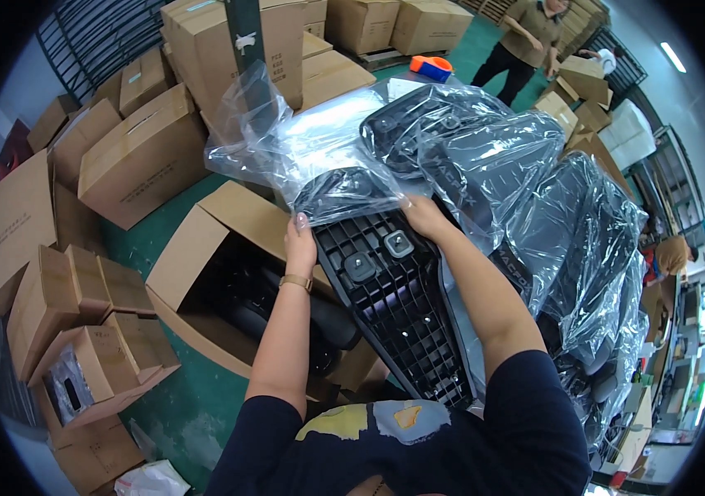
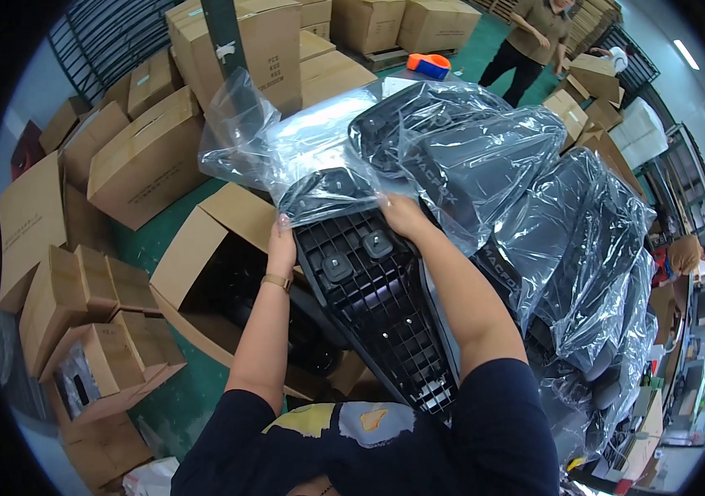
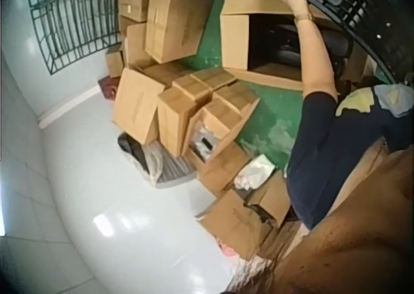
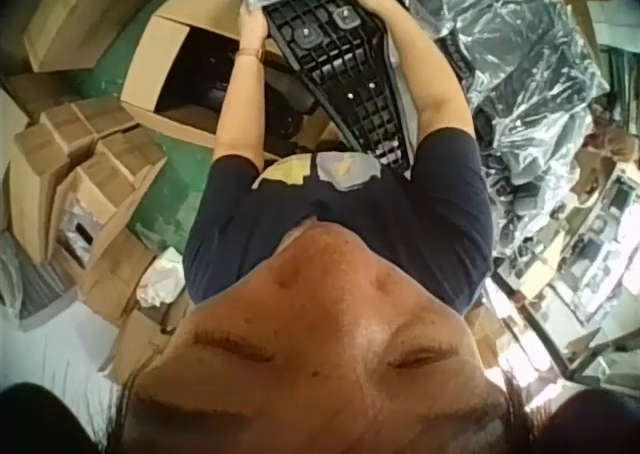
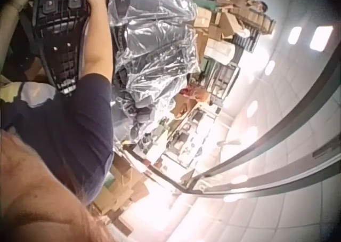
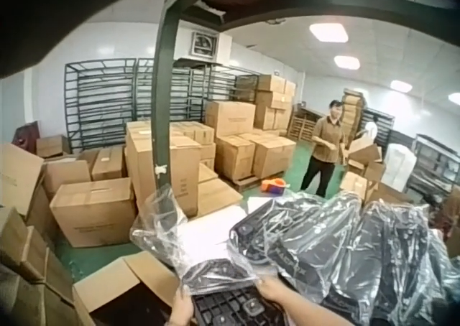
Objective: Packing bicycle seats into plastic protective bags and organizing them for shipment in a warehouse.
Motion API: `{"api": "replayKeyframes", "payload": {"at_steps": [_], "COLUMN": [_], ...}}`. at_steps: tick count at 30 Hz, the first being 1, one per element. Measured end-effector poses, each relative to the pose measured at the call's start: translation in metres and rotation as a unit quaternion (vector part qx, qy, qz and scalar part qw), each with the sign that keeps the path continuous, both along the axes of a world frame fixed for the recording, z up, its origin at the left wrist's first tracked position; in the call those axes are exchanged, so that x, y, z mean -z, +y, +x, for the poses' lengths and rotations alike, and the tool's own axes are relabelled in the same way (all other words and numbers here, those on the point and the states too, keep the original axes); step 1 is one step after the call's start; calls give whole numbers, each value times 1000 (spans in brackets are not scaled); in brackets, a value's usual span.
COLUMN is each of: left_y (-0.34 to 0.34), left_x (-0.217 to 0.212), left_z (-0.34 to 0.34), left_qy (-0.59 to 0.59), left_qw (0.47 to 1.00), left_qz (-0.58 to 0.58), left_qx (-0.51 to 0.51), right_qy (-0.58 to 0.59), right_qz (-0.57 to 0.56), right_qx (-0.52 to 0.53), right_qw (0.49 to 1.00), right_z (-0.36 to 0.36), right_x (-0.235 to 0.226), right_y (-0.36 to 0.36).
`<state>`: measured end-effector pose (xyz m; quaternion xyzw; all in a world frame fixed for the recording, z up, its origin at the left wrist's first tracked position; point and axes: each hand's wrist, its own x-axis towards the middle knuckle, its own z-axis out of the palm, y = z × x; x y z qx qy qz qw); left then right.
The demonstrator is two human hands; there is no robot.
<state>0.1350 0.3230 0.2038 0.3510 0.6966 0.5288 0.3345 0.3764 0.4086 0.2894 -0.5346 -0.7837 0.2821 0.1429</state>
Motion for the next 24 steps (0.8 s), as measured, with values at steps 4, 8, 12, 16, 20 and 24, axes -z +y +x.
{"api": "replayKeyframes", "payload": {"at_steps": [4,8,12,16,20,24], "left_y": [-21,-37,-61,-61,-50,-51], "left_x": [-22,-38,-50,-58,-82,-92], "left_z": [16,31,22,21,29,27], "left_qy": [55,210,281,238,241,345], "left_qw": [997,967,945,948,946,892], "left_qz": [31,140,163,191,163,151], "left_qx": [-33,-14,28,90,140,251], "right_qy": [114,219,144,10,328,434], "right_qz": [-10,-10,-54,-239,-476,-584], "right_qx": [30,154,127,108,286,282], "right_qw": [993,963,980,965,764,625], "right_z": [34,69,113,189,194,177], "right_x": [-1,4,9,35,38,65], "right_y": [-52,-109,-201,-313,-361,-388]}}
